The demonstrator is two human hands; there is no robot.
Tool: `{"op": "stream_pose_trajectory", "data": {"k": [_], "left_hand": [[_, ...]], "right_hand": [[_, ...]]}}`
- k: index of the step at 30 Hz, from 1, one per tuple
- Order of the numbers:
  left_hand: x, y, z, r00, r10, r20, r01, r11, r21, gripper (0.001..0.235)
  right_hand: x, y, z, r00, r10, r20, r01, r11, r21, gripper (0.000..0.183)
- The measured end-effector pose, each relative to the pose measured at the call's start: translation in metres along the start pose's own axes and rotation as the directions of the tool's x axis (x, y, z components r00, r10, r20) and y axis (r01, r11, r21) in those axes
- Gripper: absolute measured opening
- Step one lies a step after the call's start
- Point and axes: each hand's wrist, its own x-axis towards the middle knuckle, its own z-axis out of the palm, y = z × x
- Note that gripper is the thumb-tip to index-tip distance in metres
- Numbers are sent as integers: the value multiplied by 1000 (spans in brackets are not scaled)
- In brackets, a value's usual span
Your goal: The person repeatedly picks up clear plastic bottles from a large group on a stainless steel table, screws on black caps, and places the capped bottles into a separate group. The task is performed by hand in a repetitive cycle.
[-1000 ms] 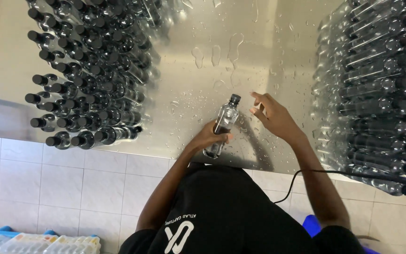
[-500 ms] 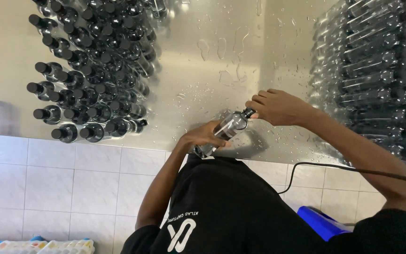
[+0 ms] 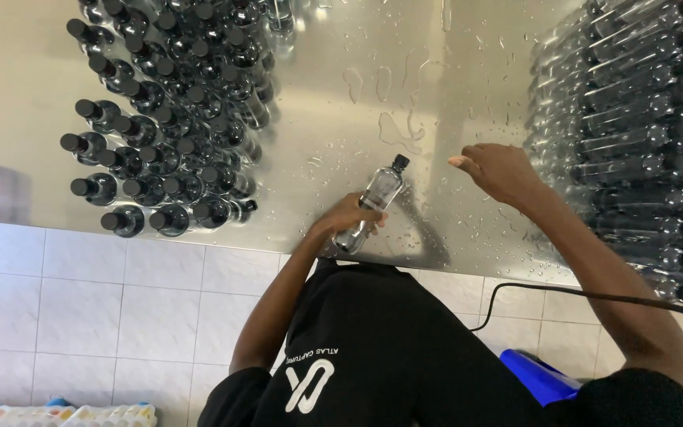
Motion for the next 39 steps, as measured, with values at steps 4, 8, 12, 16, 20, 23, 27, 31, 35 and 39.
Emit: {"op": "stream_pose_trajectory", "data": {"k": [4, 8, 12, 16, 20, 23, 27, 31, 35, 39], "left_hand": [[4, -10, -8, 992, -105, -63, 101, 993, -61, 45], [1, 1, -4, 990, -132, -51, 130, 991, -44, 47], [6, 7, 3, 997, -79, 18, 79, 997, -12, 51], [-2, 32, 17, 990, -50, 134, 40, 996, 78, 54], [-8, 46, 26, 965, -58, 254, 30, 993, 112, 48], [-8, 51, 32, 947, -77, 313, 25, 986, 167, 48], [4, 58, 49, 916, -103, 388, 17, 975, 220, 49], [5, 96, 70, 912, -140, 386, 6, 944, 329, 43], [13, 102, 78, 869, -228, 439, 102, 951, 293, 34], [20, 114, 96, 744, -321, 586, 271, 946, 175, 27]], "right_hand": [[-20, 0, 8, 992, 60, 114, -72, 992, 103, 88], [-24, -1, 20, 992, 29, 126, -38, 997, 73, 79], [-15, -11, 25, 993, -66, 95, 55, 992, 113, 65], [-9, -27, 8, 969, -243, 52, 239, 968, 77, 62], [0, 0, 44, 827, -535, -174, 510, 843, -171, 52], [-2, 12, 49, 772, -608, -187, 545, 783, -299, 45], [-22, 13, 69, 939, -333, -80, 342, 927, 152, 63], [-36, 33, 90, 995, -94, 15, 74, 860, 505, 78], [-73, 15, 47, 997, -45, -71, 68, 926, 371, 58], [-89, 28, 63, 681, -522, -514, 373, 851, -371, 66]]}}
